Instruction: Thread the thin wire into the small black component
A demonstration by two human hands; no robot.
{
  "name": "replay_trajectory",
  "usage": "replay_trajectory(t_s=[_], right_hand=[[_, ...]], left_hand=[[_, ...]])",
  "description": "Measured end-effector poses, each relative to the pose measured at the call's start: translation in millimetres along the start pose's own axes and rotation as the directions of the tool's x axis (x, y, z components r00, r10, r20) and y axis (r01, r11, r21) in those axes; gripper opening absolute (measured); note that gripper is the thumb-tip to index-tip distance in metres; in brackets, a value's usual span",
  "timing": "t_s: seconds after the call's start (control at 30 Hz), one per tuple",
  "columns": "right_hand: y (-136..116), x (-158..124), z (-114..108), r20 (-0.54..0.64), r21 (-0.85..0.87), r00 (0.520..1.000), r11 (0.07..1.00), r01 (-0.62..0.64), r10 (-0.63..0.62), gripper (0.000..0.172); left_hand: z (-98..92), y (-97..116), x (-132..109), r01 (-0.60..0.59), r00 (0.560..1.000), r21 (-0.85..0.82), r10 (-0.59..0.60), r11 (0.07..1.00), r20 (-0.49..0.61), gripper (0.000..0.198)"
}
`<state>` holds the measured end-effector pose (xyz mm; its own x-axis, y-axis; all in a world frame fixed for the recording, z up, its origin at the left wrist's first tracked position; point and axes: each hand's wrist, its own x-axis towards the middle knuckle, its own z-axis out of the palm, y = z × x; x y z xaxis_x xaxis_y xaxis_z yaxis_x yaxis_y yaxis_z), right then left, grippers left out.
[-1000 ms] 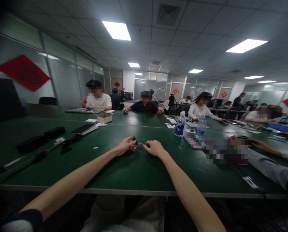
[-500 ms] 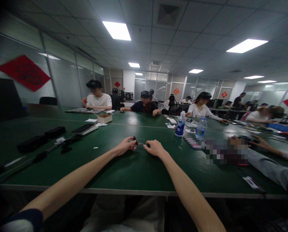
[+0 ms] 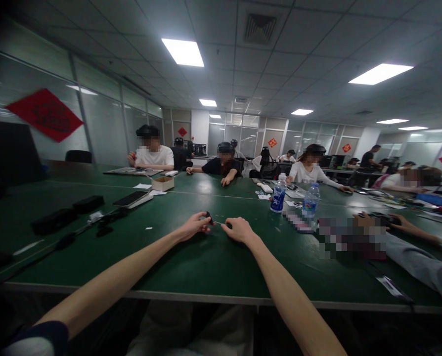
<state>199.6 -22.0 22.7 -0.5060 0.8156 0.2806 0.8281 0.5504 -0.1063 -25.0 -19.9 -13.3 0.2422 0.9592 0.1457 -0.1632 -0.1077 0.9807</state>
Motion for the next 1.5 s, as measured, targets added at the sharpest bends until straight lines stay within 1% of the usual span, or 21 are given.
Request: replay_trajectory(t_s=[0.17,0.33,0.53,0.67,0.77,1.03,1.3,1.5], right_hand=[[0,0,-1,-0.028,-0.02,0.999,1.0,-0.017,0.016,0.048],[-1,0,-2,-0.049,-0.021,0.999,1.0,-0.017,0.016,0.04],[-3,-2,-6,-0.049,0.047,0.997,0.996,0.069,-0.067,0.032],[-5,-1,-4,-0.065,0.1,0.989,0.986,0.137,-0.131,0.03],[-7,-1,-2,-0.077,0.114,0.985,0.98,0.163,-0.155,0.029],[-15,-2,-2,-0.074,0.074,0.989,0.988,0.137,-0.132,0.029],[-15,-1,-1,-0.106,0.07,0.983,0.985,0.156,-0.149,0.029],[-16,-1,-2,-0.11,0.072,0.981,0.983,0.168,-0.16,0.03]], left_hand=[[0.2,0,0,0.001,1.0,0.009,-0.001,1.0,0.01,0.037],[0.6,1,0,0.021,1.0,-0.002,-0.021,1.0,0.013,0.034],[-1.4,4,1,0.053,0.999,-0.026,-0.053,0.998,0.013,0.03],[-3.9,3,3,0.063,0.998,-0.004,-0.063,0.998,0.012,0.032],[-5.3,2,5,0.054,0.999,0.02,-0.054,0.998,0.006,0.032],[-6.7,1,7,0.075,0.997,0.023,-0.075,0.997,0.0,0.028],[-6.6,1,8,0.099,0.995,0.023,-0.099,0.995,0.004,0.031],[-4.4,4,4,0.074,0.996,0.034,-0.075,0.997,0.037,0.046]])
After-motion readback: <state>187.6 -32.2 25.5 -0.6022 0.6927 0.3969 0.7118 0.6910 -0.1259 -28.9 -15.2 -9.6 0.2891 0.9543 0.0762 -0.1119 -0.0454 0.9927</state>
